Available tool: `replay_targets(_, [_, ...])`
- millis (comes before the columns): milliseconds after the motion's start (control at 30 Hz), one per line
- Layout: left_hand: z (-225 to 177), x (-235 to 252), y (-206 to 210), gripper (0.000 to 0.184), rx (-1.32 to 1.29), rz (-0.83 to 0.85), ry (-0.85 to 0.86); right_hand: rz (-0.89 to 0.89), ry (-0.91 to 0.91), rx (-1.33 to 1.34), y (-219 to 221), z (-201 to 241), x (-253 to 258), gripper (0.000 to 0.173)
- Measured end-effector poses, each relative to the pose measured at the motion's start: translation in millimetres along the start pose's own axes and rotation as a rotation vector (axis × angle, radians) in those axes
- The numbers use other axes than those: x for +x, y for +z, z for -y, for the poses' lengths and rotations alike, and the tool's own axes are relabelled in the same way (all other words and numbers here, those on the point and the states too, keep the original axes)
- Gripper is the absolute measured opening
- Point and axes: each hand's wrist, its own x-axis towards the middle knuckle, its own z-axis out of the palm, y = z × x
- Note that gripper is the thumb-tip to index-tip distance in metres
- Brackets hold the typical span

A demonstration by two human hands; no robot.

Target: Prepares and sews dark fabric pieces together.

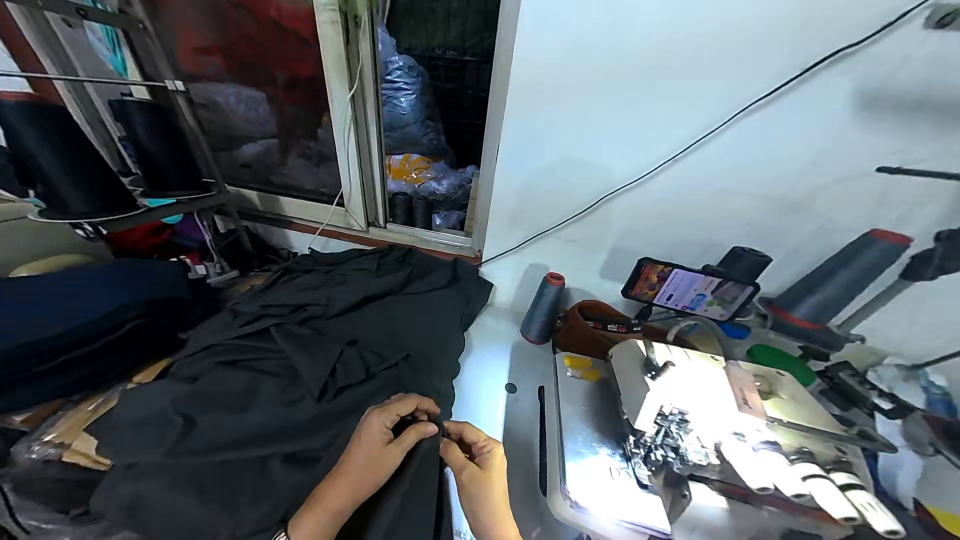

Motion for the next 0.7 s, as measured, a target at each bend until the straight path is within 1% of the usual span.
replay_targets(67, [-1, 0, -2, 0.023, 0.014, 0.027, -0.017, 0.018, -0.012, -0.025, 1, 2, -1, 0.020])
replay_targets(133, [1, -1, -5, 0.019, 0.010, 0.044, -0.019, 0.011, -0.036, -0.043, 4, 2, -3, 0.021])
replay_targets(167, [2, -2, -6, 0.018, 0.006, 0.044, -0.013, -0.004, -0.074, -0.060, 7, 1, -7, 0.019])
replay_targets(267, [2, -4, -11, 0.019, -0.015, 0.032, 0.007, -0.048, -0.264, -0.184, 16, -6, -27, 0.012])
replay_targets(333, [-1, -6, -15, 0.018, -0.030, 0.002, 0.010, -0.068, -0.299, -0.296, 21, -7, -48, 0.014])
replay_targets(400, [-7, -7, -17, 0.016, -0.034, -0.032, -0.001, -0.058, -0.250, -0.359, 24, -6, -67, 0.015])
replay_targets(467, [-13, -8, -14, 0.015, -0.026, -0.068, -0.016, -0.065, -0.165, -0.343, 22, -3, -81, 0.014])
replay_targets(567, [-20, -6, 0, 0.018, 0.076, -0.118, -0.002, -0.087, 0.043, -0.170, 9, 12, -89, 0.014])
replay_targets(633, [-27, 1, 18, 0.023, 0.130, -0.128, 0.043, -0.134, 0.096, -0.040, -5, 19, -92, 0.010])
replay_targets(700, [-36, 9, 44, 0.025, 0.158, -0.109, 0.086, -0.184, 0.091, 0.060, -24, 26, -96, 0.007])
